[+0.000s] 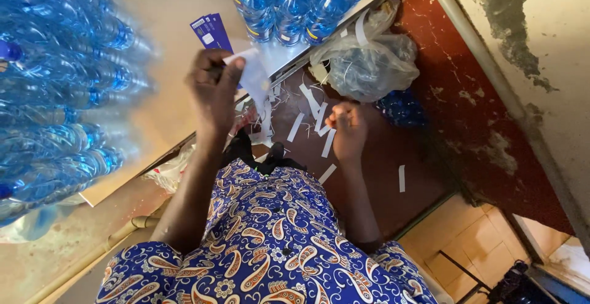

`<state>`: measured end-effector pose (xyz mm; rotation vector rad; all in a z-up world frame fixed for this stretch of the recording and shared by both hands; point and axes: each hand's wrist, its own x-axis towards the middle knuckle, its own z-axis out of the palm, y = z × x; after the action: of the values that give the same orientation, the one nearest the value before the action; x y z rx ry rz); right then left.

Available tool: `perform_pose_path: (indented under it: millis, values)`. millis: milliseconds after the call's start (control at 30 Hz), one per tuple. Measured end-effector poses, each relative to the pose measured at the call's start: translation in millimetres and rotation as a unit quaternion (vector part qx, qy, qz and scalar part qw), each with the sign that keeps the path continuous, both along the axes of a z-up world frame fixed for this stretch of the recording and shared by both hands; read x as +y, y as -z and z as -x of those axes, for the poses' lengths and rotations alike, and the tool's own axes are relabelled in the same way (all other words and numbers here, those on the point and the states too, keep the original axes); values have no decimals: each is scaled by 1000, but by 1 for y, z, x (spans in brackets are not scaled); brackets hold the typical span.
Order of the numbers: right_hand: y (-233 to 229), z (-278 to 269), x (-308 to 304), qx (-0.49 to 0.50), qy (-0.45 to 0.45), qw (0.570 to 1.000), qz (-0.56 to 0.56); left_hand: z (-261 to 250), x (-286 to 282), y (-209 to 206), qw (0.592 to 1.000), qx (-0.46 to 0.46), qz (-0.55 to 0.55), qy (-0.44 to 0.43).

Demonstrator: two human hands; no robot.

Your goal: Manually applying labels to plastic water bottles by wrapping them around the bottle body

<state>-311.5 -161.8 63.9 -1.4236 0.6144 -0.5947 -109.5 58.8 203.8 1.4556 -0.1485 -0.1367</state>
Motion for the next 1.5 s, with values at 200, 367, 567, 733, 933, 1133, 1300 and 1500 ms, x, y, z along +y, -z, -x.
perform_pose_path:
  millis: [200,367,567,733,933,1133,1300,1500]
  values:
    - [-88,-29,45,-10,-100,995,-26,21,-3,-21,974,-87,-180,108]
    - [-119,-62,58,-24,-94,988,120,48,-14,-6,977,-63,-167,118]
    - [-13,-26,50,72,-102,990,62,16,15,0,997,-18,-81,-5]
    - [146,91,30,401,-328,812,270,-10,44,-7,992,-89,-20,-89]
    - [-34,-30,58,355,-485,779,177,12,49,1,958,-164,-210,-110]
    - [-114,-132,80,-88,-371,893,238,35,40,21,971,-143,-166,-93]
    - [-125,-147,115,-102,-364,902,211,33,57,52,983,-90,-10,-157]
    - [-115,-146,131,-120,-412,893,135,51,79,35,978,-93,-13,-185]
